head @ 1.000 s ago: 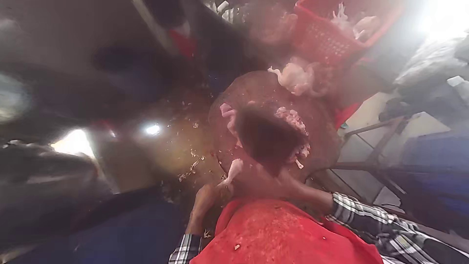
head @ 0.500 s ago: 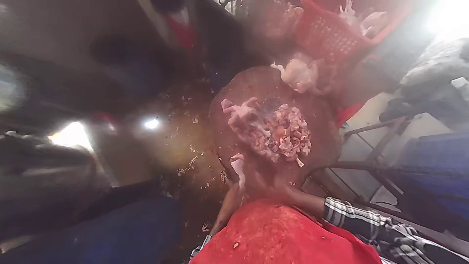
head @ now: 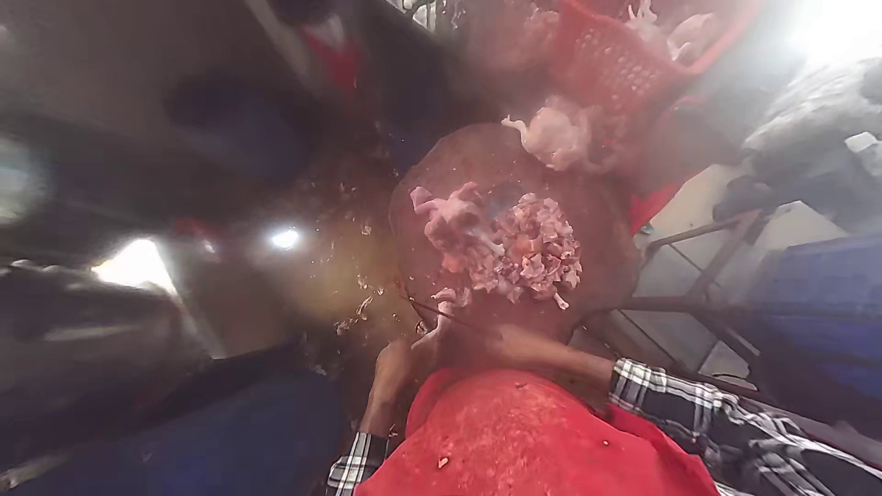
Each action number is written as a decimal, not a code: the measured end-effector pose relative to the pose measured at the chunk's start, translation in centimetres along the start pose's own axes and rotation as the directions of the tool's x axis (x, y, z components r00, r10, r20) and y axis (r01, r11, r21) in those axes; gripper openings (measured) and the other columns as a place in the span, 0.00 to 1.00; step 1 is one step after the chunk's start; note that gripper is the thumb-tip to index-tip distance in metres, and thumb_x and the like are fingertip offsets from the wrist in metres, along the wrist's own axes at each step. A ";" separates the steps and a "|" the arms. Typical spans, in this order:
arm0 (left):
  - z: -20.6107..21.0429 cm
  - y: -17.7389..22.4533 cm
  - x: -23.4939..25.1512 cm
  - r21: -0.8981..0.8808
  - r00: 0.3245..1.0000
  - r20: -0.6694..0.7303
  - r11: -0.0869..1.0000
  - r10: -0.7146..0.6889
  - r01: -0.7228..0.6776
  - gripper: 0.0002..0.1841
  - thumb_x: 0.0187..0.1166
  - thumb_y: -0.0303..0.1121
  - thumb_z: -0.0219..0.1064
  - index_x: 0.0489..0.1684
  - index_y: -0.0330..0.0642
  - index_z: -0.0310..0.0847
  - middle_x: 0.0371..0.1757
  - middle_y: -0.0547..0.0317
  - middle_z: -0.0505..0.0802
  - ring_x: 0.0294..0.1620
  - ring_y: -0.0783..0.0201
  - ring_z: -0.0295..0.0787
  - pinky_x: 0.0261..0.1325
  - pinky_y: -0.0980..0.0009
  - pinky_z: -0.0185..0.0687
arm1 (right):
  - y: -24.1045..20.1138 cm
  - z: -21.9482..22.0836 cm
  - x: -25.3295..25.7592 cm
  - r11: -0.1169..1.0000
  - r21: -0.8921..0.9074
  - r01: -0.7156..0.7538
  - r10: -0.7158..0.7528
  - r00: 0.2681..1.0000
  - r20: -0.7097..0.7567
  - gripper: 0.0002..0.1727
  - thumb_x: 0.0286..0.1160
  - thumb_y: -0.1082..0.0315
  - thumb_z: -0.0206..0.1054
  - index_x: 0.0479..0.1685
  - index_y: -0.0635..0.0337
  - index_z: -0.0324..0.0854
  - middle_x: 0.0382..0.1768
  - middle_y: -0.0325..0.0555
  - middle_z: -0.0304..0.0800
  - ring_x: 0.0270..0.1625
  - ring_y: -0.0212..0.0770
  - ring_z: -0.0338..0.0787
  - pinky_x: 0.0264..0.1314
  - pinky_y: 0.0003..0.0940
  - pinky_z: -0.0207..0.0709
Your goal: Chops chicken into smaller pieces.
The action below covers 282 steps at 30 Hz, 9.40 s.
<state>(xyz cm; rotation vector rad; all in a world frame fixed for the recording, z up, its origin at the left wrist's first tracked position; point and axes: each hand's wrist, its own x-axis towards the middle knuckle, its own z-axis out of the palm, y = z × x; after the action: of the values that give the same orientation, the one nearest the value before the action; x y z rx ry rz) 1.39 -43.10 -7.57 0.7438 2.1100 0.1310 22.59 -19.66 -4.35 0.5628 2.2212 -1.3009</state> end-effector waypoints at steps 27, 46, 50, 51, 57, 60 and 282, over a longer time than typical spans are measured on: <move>2.6 2.9 6.1 -0.680 0.857 -0.512 0.637 -0.058 -0.363 0.33 0.76 0.41 0.72 0.78 0.35 0.68 0.57 0.45 0.88 0.56 0.56 0.86 0.60 0.56 0.86 | -5.9 -2.0 -2.5 0.838 0.199 0.508 -0.346 0.777 -0.527 0.17 0.86 0.52 0.58 0.40 0.57 0.82 0.27 0.35 0.81 0.30 0.25 0.81 0.35 0.27 0.79; -8.6 3.9 8.9 -0.669 0.922 -0.388 0.687 0.005 -0.285 0.20 0.81 0.44 0.70 0.61 0.39 0.82 0.41 0.50 0.92 0.35 0.58 0.89 0.42 0.57 0.87 | 2.2 -0.7 -4.9 0.899 0.259 -0.354 0.394 0.911 -0.121 0.30 0.81 0.35 0.58 0.46 0.54 0.85 0.31 0.48 0.86 0.38 0.49 0.87 0.46 0.57 0.80; -2.8 0.8 6.8 -0.616 0.904 -0.424 0.751 -0.062 -0.237 0.22 0.78 0.41 0.73 0.64 0.38 0.80 0.43 0.47 0.92 0.38 0.56 0.88 0.45 0.53 0.87 | -4.4 -4.1 -4.8 0.932 0.354 0.079 0.039 0.949 -0.312 0.23 0.83 0.40 0.59 0.47 0.51 0.84 0.24 0.36 0.79 0.26 0.33 0.80 0.33 0.38 0.78; -1.8 0.6 6.4 -0.570 0.888 -0.447 0.799 -0.105 -0.193 0.22 0.78 0.42 0.73 0.64 0.38 0.80 0.43 0.47 0.92 0.41 0.54 0.90 0.49 0.50 0.87 | -6.1 -4.6 -4.8 0.906 0.357 0.229 -0.089 0.926 -0.368 0.21 0.84 0.43 0.59 0.43 0.51 0.83 0.23 0.32 0.78 0.25 0.28 0.79 0.32 0.32 0.77; -1.2 2.8 4.4 -0.288 0.867 -0.484 0.957 -0.122 -0.026 0.20 0.80 0.47 0.69 0.64 0.47 0.83 0.44 0.51 0.95 0.45 0.51 0.93 0.52 0.42 0.87 | -5.4 -2.4 0.3 0.985 0.096 0.144 -0.120 0.967 -0.226 0.21 0.84 0.45 0.57 0.51 0.52 0.85 0.33 0.44 0.87 0.38 0.41 0.88 0.45 0.48 0.83; -1.3 3.0 4.0 -0.270 0.881 -0.463 0.962 -0.096 -0.037 0.20 0.80 0.48 0.69 0.64 0.48 0.84 0.45 0.51 0.95 0.46 0.51 0.94 0.54 0.43 0.88 | -0.4 -0.5 3.9 0.982 0.039 -0.186 0.182 0.979 0.089 0.30 0.87 0.41 0.52 0.45 0.62 0.82 0.34 0.55 0.83 0.39 0.53 0.86 0.44 0.60 0.77; 3.6 9.0 3.8 -0.820 0.941 -0.308 0.541 -0.141 -0.188 0.18 0.85 0.37 0.65 0.63 0.32 0.76 0.38 0.48 0.92 0.33 0.59 0.91 0.42 0.59 0.91 | -6.5 -3.1 -1.0 0.912 0.077 0.404 -0.309 0.797 -0.520 0.44 0.84 0.26 0.36 0.67 0.56 0.79 0.38 0.43 0.87 0.39 0.36 0.87 0.44 0.41 0.87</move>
<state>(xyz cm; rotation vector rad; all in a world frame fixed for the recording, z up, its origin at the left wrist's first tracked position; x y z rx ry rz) 6.58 -34.29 -9.35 0.1312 1.9867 1.3039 18.96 -19.99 2.00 0.6201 2.7515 -1.7266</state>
